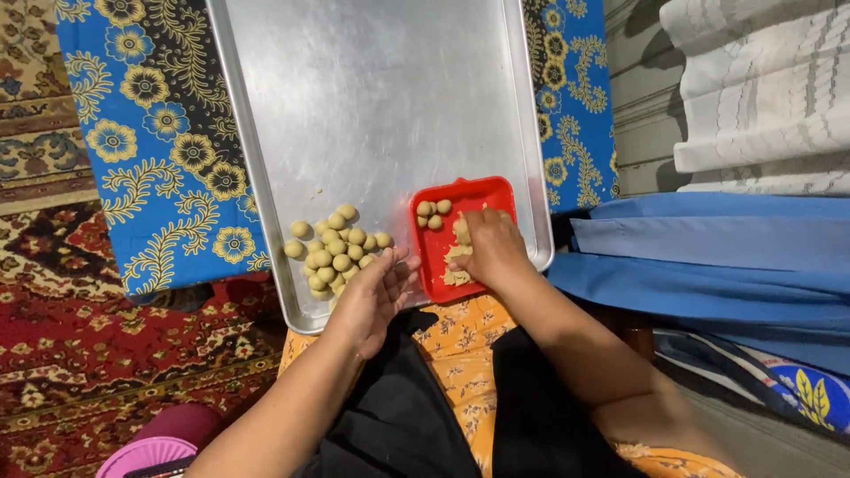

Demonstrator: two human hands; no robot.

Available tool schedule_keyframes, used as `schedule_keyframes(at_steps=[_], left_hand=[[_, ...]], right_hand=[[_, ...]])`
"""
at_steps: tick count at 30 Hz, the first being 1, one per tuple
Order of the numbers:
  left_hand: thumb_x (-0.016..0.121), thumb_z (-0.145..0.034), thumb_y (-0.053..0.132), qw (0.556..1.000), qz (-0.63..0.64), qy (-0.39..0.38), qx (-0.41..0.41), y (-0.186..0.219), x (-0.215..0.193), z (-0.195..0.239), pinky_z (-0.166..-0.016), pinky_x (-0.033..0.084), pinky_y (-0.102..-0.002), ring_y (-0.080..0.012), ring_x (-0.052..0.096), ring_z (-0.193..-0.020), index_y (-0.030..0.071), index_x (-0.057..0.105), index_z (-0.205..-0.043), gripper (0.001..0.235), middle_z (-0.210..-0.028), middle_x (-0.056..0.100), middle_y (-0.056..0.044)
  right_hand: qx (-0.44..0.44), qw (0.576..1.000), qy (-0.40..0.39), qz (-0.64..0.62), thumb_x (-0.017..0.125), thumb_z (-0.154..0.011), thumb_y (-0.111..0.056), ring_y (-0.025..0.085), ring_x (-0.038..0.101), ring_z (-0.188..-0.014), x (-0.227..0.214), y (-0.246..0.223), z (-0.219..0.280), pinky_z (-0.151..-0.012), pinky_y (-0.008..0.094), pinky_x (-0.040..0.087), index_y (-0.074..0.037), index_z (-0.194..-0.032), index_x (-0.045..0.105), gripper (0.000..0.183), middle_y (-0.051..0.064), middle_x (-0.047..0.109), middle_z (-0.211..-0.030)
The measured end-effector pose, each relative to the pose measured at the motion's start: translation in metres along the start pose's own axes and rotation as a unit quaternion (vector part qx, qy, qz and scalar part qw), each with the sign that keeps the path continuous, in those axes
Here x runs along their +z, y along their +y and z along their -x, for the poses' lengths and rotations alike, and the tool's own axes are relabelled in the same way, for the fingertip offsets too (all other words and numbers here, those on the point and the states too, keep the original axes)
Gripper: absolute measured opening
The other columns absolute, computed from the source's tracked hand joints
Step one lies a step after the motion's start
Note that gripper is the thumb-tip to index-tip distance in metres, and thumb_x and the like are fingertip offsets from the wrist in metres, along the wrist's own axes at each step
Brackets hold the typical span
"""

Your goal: The person takes small portions of dough from a red container and rolls them between their palms to form smooth balls, placing the finished balls onto a metal tray. The process is repeated continuously throughout the clip.

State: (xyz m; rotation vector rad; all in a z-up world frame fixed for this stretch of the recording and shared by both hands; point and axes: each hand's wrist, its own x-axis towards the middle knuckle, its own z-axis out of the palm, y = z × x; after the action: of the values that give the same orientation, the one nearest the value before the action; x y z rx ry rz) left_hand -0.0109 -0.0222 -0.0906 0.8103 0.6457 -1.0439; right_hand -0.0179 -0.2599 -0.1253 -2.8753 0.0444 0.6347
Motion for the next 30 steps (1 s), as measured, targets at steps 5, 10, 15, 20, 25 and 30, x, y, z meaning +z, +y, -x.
schedule_keyframes(at_steps=[5, 10, 15, 20, 25, 30], left_hand=[[0.049, -0.098, 0.051, 1.0, -0.002, 0.003, 0.008, 0.0, 0.002, 0.003, -0.123, 0.019, -0.046, -0.0344, 0.038, -0.148, 0.014, 0.035, -0.16, 0.074, -0.154, 0.048, -0.015], [0.05, -0.098, 0.052, 1.0, -0.011, 0.007, 0.017, -0.006, -0.002, 0.0, -0.122, 0.021, -0.045, -0.0315, 0.044, -0.145, 0.012, 0.039, -0.158, 0.073, -0.15, 0.053, -0.014], [0.052, -0.097, 0.052, 1.0, -0.005, -0.004, 0.02, -0.001, 0.003, 0.006, -0.122, 0.022, -0.044, -0.0334, 0.044, -0.145, 0.01, 0.039, -0.158, 0.075, -0.147, 0.052, -0.015], [0.052, -0.097, 0.052, 1.0, -0.01, 0.004, 0.016, -0.006, -0.003, 0.001, -0.119, 0.026, -0.04, -0.0301, 0.05, -0.138, 0.012, 0.044, -0.154, 0.07, -0.138, 0.056, -0.011], [0.052, -0.097, 0.053, 1.0, -0.008, 0.008, 0.016, -0.007, -0.005, -0.006, -0.117, 0.027, -0.039, -0.0302, 0.05, -0.138, 0.011, 0.045, -0.154, 0.07, -0.139, 0.056, -0.011], [0.057, -0.096, 0.049, 1.0, 0.011, 0.016, 0.021, -0.008, -0.003, -0.006, -0.118, 0.026, -0.042, -0.03, 0.053, -0.132, 0.011, 0.052, -0.149, 0.066, -0.132, 0.058, -0.011]], right_hand=[[-0.082, 0.995, 0.059, 0.008, 0.093, -0.059, -0.02, 0.039, 0.064, -0.103, 0.054, 0.031, 0.0, -0.094, 0.043, 0.052, -0.007, -0.109, 0.072, 0.055, 0.015, 0.064, -0.101], [-0.141, 0.986, 0.072, -0.047, 0.084, -0.049, 0.001, 0.036, 0.067, -0.094, 0.07, 0.04, -0.006, -0.091, 0.041, 0.052, -0.01, -0.108, 0.071, 0.061, 0.012, 0.065, -0.091], [-0.138, 0.979, 0.042, -0.143, 0.081, -0.067, -0.003, 0.038, 0.069, -0.089, 0.049, 0.04, -0.01, -0.082, 0.041, 0.055, -0.014, -0.101, 0.074, 0.036, 0.011, 0.069, -0.088], [-0.152, 0.974, -0.03, -0.165, 0.088, -0.063, -0.005, 0.049, 0.062, -0.116, -0.007, 0.018, 0.021, -0.103, 0.05, 0.049, -0.002, -0.122, 0.072, 0.062, 0.025, 0.068, -0.12], [-0.139, 0.973, -0.033, -0.183, 0.078, -0.071, -0.003, 0.049, 0.061, -0.122, -0.013, 0.042, 0.029, -0.106, 0.05, 0.048, -0.001, -0.12, 0.074, 0.049, 0.023, 0.068, -0.129], [-0.044, 0.998, -0.037, 0.011, 0.093, -0.069, -0.043, 0.047, 0.054, -0.132, -0.018, 0.019, 0.041, -0.109, 0.047, 0.049, 0.005, -0.144, 0.051, 0.099, 0.029, 0.055, -0.138]])
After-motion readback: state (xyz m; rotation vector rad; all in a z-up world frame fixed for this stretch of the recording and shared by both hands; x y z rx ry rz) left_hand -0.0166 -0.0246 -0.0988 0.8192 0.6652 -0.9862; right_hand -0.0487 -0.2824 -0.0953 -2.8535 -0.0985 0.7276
